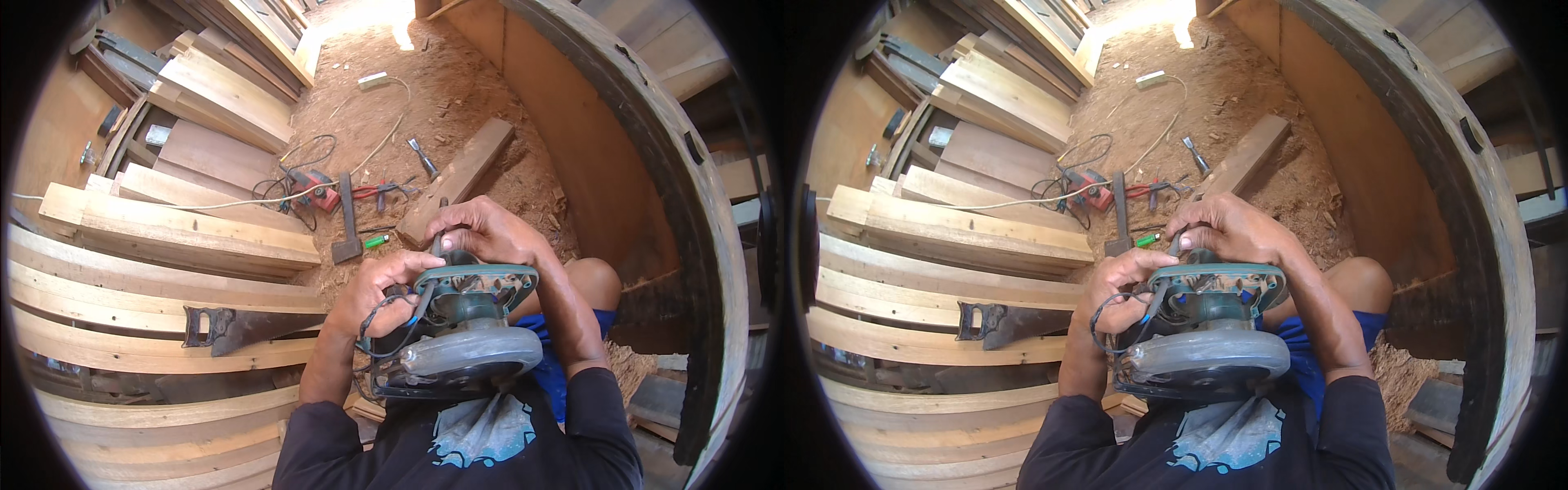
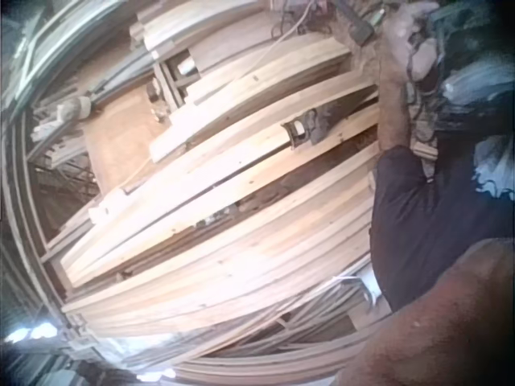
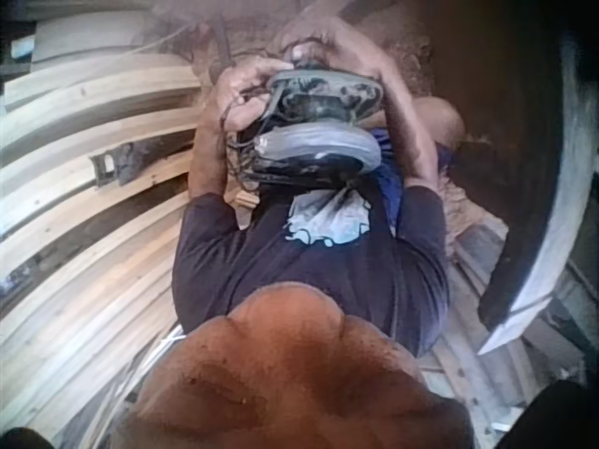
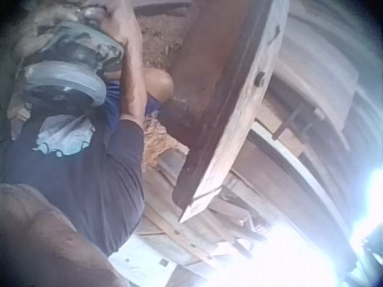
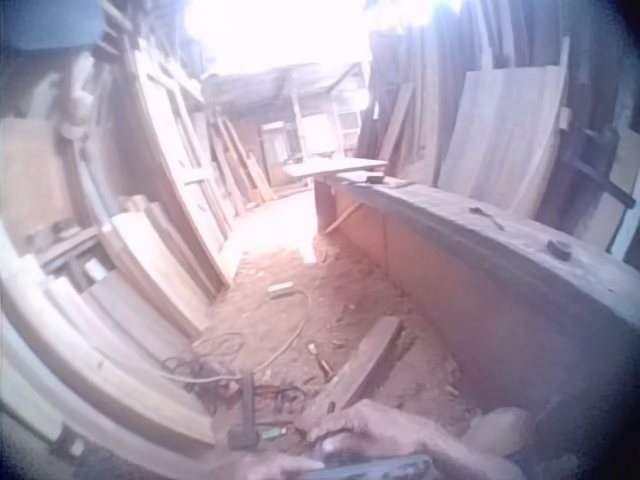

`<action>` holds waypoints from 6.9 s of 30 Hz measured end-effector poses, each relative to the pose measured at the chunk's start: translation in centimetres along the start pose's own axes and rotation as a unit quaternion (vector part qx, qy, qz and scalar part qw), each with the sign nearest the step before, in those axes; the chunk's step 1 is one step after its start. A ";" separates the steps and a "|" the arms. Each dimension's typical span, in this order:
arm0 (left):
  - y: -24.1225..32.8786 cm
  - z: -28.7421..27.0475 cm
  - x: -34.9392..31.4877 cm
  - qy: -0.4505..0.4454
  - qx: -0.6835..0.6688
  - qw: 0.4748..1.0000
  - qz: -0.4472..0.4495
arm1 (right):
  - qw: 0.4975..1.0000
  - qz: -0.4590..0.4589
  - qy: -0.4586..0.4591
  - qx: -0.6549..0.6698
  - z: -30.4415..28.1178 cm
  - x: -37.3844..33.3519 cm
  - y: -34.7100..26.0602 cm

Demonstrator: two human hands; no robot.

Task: The person performs maintenance on a circular saw, handling wires and electrical components on the housing of the tool while sitting in a workshop.

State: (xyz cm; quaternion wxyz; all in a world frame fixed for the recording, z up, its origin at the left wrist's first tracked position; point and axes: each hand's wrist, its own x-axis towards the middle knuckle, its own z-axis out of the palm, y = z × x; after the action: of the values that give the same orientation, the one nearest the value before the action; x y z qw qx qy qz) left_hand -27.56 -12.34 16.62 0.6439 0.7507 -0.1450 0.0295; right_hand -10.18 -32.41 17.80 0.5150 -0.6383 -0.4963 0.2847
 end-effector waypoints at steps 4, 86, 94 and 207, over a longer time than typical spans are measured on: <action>0.1 -0.1 -0.6 -0.003 -0.004 1.000 -0.031 | 1.000 -0.001 0.012 -0.018 0.7 0.5 0.8; 7.6 0.3 3.2 0.006 0.222 0.974 0.055 | 0.973 -0.052 0.224 -0.021 0.0 -11.7 -0.3; 5.3 -1.5 3.5 -0.096 0.238 0.965 0.059 | 0.969 -0.048 0.244 0.001 -0.4 -12.6 1.0; -1.6 5.3 5.7 0.048 0.085 0.985 0.143 | 0.984 -0.124 0.079 -0.104 1.2 -10.7 -0.9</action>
State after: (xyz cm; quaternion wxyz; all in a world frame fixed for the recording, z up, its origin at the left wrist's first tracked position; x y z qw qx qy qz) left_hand -22.41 -18.32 15.51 0.5734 0.7715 -0.2169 0.1700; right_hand -15.20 -41.89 16.70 0.5144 -0.6425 -0.5565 0.1141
